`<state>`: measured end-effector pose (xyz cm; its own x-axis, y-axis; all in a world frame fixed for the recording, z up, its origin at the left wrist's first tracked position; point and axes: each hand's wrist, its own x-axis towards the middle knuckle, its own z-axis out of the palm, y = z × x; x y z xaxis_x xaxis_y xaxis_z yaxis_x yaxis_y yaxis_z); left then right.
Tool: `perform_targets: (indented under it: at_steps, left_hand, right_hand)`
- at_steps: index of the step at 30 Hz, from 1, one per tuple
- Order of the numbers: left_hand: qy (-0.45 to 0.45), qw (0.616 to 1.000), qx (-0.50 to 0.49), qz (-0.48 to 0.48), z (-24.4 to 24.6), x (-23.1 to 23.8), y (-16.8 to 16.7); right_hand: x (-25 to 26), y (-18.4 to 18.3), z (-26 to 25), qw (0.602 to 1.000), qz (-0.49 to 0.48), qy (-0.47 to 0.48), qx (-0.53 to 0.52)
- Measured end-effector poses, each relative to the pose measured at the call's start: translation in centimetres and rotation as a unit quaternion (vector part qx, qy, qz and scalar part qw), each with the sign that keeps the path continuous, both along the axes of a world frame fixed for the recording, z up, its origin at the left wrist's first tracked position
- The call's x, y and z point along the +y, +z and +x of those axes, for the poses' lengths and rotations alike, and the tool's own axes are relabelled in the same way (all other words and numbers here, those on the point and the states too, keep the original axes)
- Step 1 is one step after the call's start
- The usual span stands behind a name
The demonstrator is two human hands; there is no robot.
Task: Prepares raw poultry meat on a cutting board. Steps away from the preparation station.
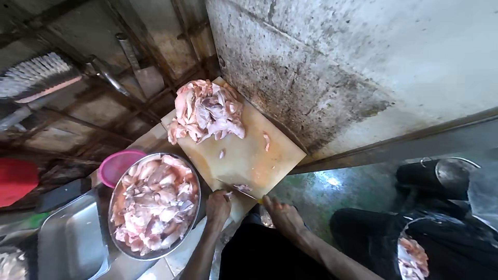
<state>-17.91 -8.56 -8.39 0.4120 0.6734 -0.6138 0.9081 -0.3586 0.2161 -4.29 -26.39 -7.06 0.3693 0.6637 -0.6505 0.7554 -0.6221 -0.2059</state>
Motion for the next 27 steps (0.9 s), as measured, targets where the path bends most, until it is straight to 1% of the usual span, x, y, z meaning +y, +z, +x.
perform_targets:
  at_steps: [3,5,7,9,11,12,14,16,19,23,25,27]
  left_hand:
    - [-0.016,1.000,-0.010,-0.011,0.1,-0.8,-0.5]
    - [-0.019,1.000,-0.009,-0.012,0.5,-1.3,-0.4]
    - [-0.026,0.999,-0.002,-0.020,0.5,-1.7,-0.3]
    - [-0.047,0.999,0.000,-0.016,0.7,-2.2,-0.3]
    - [-0.060,0.998,0.012,-0.012,0.8,-2.2,-0.2]
    - [-0.057,0.998,0.017,-0.011,0.7,-1.9,-0.1]
    - [-0.043,0.999,0.022,0.004,0.0,-0.6,0.2]
    - [-0.034,0.999,0.032,0.024,-0.9,0.6,0.4]
    - [-0.031,0.997,0.038,0.054,-1.6,1.3,1.4]
    - [-0.036,0.997,0.053,0.043,-2.1,1.5,2.2]
    - [-0.024,0.998,0.042,0.029,-2.3,0.9,1.7]
    - [-0.001,0.999,0.011,0.040,-2.4,0.3,0.6]
  right_hand:
    - [-4.3,-0.7,1.5,1.000,-0.001,0.006,-0.014]
    - [-5.2,-0.6,1.8,1.000,-0.011,0.002,-0.014]
    - [-4.2,0.0,1.2,1.000,-0.027,-0.007,0.003]
    - [-1.6,0.5,0.6,0.999,-0.029,-0.012,0.024]
    - [0.7,0.1,0.3,0.999,-0.023,-0.002,0.039]
    - [0.9,-0.6,0.3,0.999,-0.014,0.002,0.041]
    - [-0.3,-1.6,1.0,0.999,0.003,-0.001,0.033]
    - [-2.9,-1.6,2.3,1.000,0.002,0.000,0.015]
    - [-5.3,-0.9,3.5,1.000,-0.023,0.013,-0.005]
    - [-4.2,1.3,3.5,0.998,-0.062,0.014,0.002]
    - [-3.3,2.9,3.7,0.996,-0.082,0.014,0.019]
    - [-3.0,4.2,4.5,0.996,-0.085,0.009,0.036]
